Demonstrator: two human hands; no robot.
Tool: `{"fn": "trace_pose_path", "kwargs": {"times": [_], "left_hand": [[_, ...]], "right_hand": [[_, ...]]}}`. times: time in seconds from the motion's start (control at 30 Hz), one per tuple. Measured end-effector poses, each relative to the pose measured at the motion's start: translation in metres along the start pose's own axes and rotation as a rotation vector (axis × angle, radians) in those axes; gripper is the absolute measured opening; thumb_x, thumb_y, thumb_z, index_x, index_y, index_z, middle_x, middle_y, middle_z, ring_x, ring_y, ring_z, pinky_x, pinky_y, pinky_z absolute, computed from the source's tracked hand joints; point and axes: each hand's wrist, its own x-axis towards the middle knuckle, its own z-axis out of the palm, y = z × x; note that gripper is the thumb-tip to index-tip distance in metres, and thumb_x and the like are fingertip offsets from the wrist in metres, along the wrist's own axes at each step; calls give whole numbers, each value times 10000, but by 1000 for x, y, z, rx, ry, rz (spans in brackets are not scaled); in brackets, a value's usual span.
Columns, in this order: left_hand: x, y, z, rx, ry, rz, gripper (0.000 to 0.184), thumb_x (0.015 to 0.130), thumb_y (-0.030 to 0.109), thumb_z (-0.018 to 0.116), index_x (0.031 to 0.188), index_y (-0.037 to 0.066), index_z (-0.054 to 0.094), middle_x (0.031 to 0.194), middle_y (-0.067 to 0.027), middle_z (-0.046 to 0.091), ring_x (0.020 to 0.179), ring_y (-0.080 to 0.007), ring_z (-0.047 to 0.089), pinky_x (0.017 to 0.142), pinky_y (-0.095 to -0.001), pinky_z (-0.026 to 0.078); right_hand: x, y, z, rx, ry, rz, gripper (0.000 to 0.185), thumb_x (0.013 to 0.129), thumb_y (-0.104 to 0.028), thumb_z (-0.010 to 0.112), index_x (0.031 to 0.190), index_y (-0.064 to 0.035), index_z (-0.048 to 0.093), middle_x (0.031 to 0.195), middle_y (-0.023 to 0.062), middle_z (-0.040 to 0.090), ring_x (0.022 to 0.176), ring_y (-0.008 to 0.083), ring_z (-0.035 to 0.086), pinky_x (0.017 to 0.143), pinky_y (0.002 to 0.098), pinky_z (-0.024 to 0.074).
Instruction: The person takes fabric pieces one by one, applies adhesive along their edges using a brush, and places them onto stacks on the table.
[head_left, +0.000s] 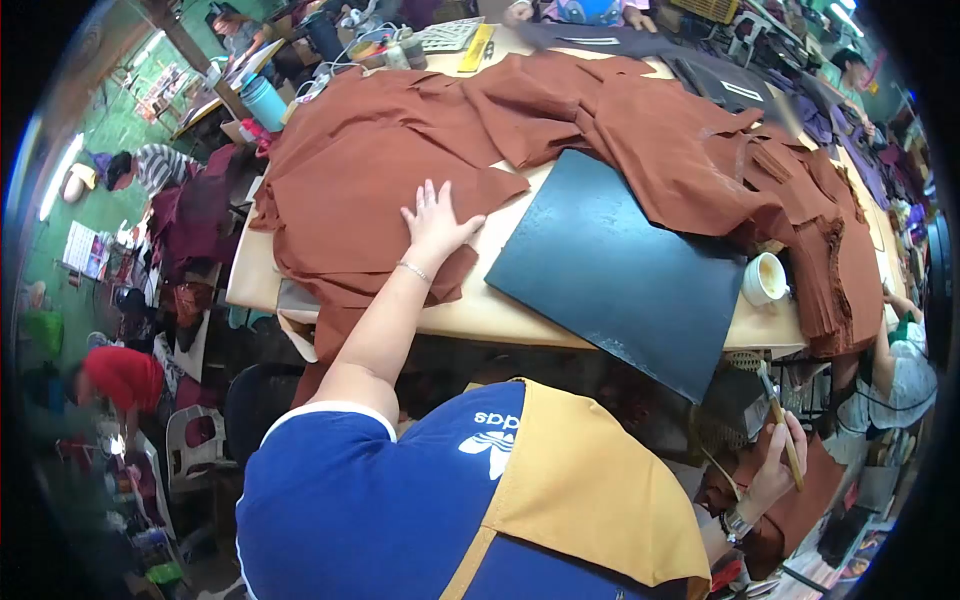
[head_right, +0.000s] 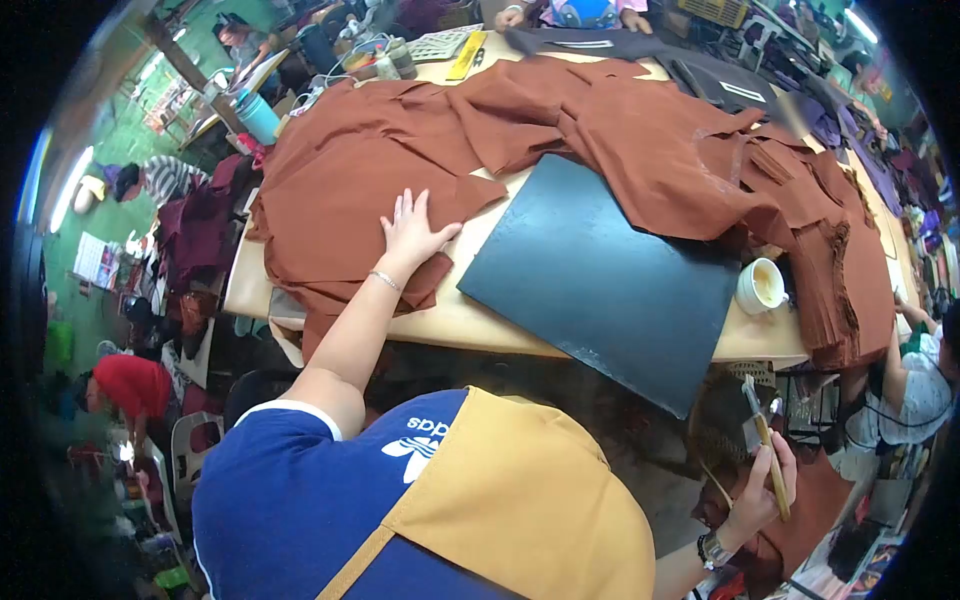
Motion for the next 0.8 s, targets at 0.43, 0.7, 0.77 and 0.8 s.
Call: {"fn": "trace_pose_path", "kwargs": {"times": [0.43,0.7,0.77,0.8], "left_hand": [[13,-20,9,-607,-87,-180,646,1056,454,243,1543,44,354,1625,-105,319,1523,-276,235,1206,-616,90],[-8,75,-38,-1301,-155,194,518,1076,343,362,1327,-47,592,1295,-204,625,1176,-216,595,1031,-338,435],[-65,144,-95,-1556,-678,79,518,1086,322,332,1439,-34,463,1469,-129,512,1379,-211,438,1161,-350,301],[-73,148,-83,-1089,-655,442,571,1063,419,361,1493,48,419,1543,-141,416,1446,-274,339,1174,-488,221]], "right_hand": [[18,-4,26,143,-48,48,257,999,-101,620,1186,71,663,1133,103,694,864,125,653,807,272,564],[5,-8,13,261,122,208,345,1050,-233,564,1322,-25,606,787,18,612,634,70,524,649,216,504],[7,-12,12,296,180,197,298,1051,-195,558,1293,-22,559,792,44,639,671,92,575,675,235,522],[8,-15,19,296,251,173,266,1046,-175,565,1262,-21,558,807,52,647,688,101,590,682,237,525]]}}
